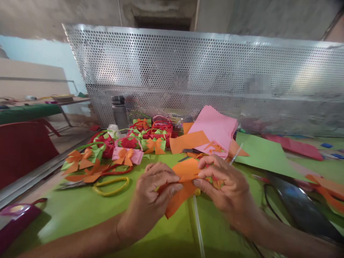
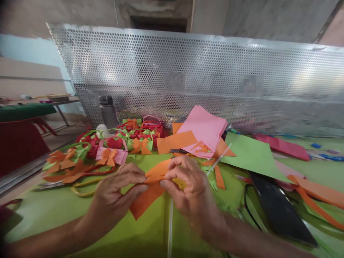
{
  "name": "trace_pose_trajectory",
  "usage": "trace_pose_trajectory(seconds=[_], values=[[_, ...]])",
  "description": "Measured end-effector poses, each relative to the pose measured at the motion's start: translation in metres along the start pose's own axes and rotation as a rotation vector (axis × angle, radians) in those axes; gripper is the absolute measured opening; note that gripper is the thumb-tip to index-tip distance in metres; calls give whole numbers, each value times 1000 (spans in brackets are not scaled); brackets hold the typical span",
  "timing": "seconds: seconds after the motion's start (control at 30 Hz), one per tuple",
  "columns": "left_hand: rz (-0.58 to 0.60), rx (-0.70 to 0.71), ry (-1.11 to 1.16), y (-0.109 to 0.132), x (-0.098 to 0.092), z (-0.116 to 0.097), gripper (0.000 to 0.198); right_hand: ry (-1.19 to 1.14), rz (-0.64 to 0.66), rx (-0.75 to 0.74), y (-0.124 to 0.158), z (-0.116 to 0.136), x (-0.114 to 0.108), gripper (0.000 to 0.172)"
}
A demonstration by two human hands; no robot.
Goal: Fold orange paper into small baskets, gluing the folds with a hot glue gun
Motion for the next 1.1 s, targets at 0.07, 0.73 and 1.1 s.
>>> trace_pose_trajectory(seconds=[0.07, 0.73, 1.1], values=[[-12, 4, 13, 0, -1, 0, 4, 1, -1, -11, 0, 1, 0, 10], [129, 152, -110, 0, 0, -8, 16, -113, 91, -129, 2, -1, 7, 8], [135, 116, -57, -4, 1, -12, 16, -85, 84, -152, 4, -3, 10, 9]])
Point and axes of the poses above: each hand's wrist, its own y-axis away from the middle knuckle, its own x-axis out of the palm, z = x × y, the point moved 2 cm from there along -y, towards the middle knuckle, and after that the axes turned 8 degrees about x, right-handed, at the moved point
